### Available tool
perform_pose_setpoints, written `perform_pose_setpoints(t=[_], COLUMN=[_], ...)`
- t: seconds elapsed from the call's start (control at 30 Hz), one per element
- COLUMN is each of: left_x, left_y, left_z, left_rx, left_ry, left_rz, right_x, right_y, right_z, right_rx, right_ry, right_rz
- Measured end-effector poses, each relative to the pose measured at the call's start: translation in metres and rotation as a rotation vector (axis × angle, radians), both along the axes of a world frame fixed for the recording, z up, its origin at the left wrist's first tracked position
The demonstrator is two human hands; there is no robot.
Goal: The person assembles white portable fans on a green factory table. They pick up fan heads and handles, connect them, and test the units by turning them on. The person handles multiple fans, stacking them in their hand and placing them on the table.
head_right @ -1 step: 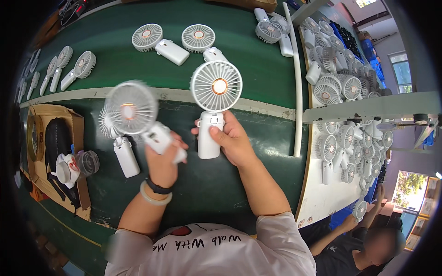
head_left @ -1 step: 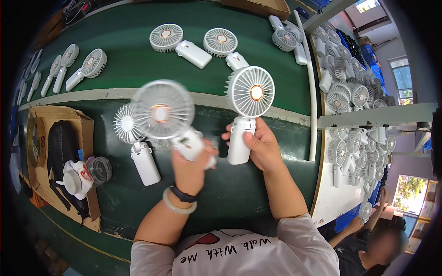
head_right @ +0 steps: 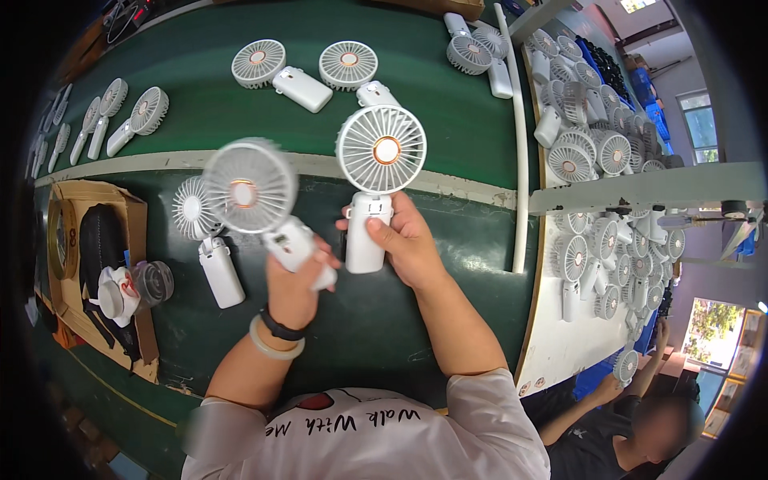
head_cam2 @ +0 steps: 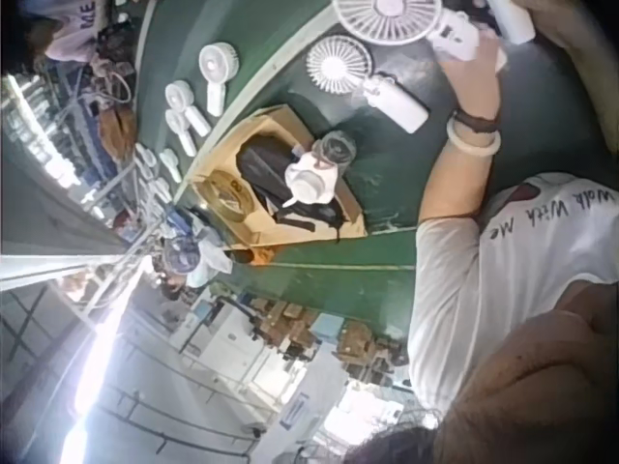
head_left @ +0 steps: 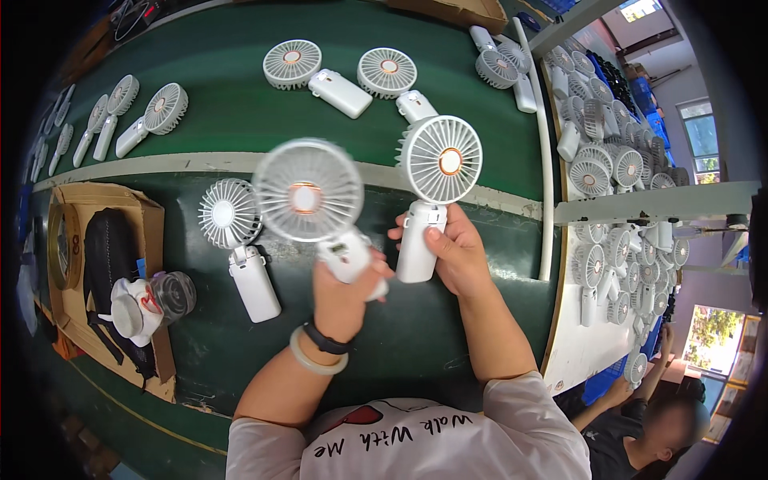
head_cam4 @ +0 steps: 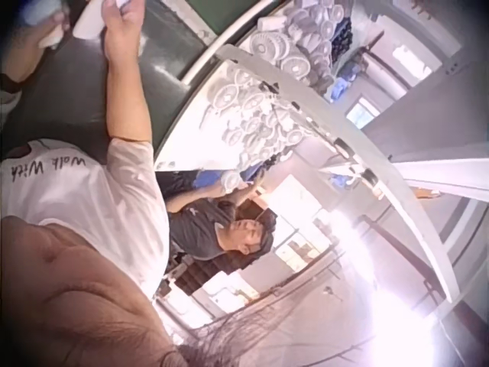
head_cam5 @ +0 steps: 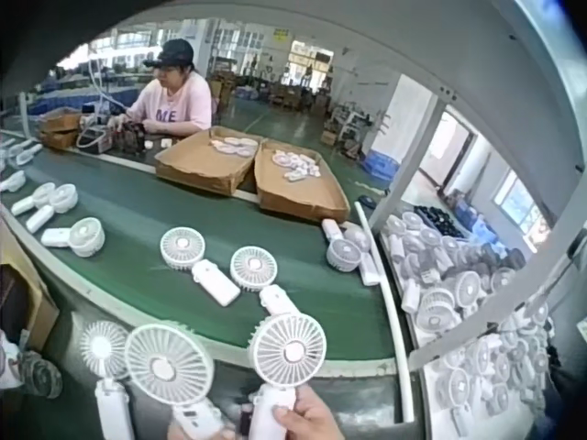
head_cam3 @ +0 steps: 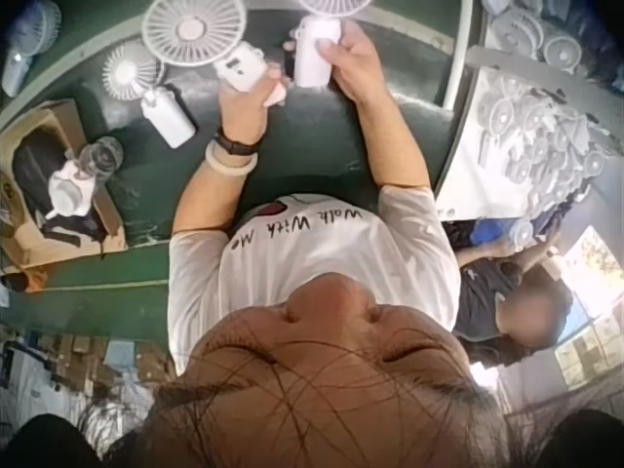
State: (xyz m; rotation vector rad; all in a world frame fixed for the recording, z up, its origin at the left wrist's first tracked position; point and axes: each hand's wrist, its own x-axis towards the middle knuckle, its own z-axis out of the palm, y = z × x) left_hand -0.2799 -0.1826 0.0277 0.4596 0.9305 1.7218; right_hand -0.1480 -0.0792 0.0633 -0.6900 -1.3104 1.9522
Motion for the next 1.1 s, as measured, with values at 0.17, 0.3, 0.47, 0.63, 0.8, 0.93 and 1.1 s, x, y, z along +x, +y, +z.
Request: perform_pose_setpoints(t=[0.17, 0.3, 0.47, 0.63, 0.8, 0.93, 1.1], left_x=[0.0, -0.006, -0.005, -0.006, -0.007, -0.005, -0.006], left_y=[0.0, 0.002, 0.004, 0.005, 0.007, 0.007, 0.006], left_z=[-0.011, -0.008, -0.015, -0.013, -0.019, -0.007, 0.0], left_rx=[0.112, 0.192, 0.253, 0.232, 0.261, 0.251, 0.305], left_ry=[-0.207, -0.341, -0.306, -0.336, -0.282, -0.379, -0.384], left_rz=[-0.242, -0.181, -0.188, -0.145, -0.223, -0.238, -0.288], right_x=[0.002, -0.003, -0.002, 0.0, 0.002, -0.001, -0.004], right_y=[0.006, 0.007, 0.009, 0.009, 0.008, 0.007, 0.001], right_z=[-0.006, -0.01, -0.012, -0.008, -0.009, -0.011, -0.013], right_rx=[0.015, 0.055, 0.036, -0.032, 0.0, 0.018, 0.701], right_ry=[-0.062, -0.03, -0.042, -0.015, -0.003, -0.037, -0.285], right_rz=[-0.036, -0.053, -0.049, -0.035, -0.042, -0.068, -0.051])
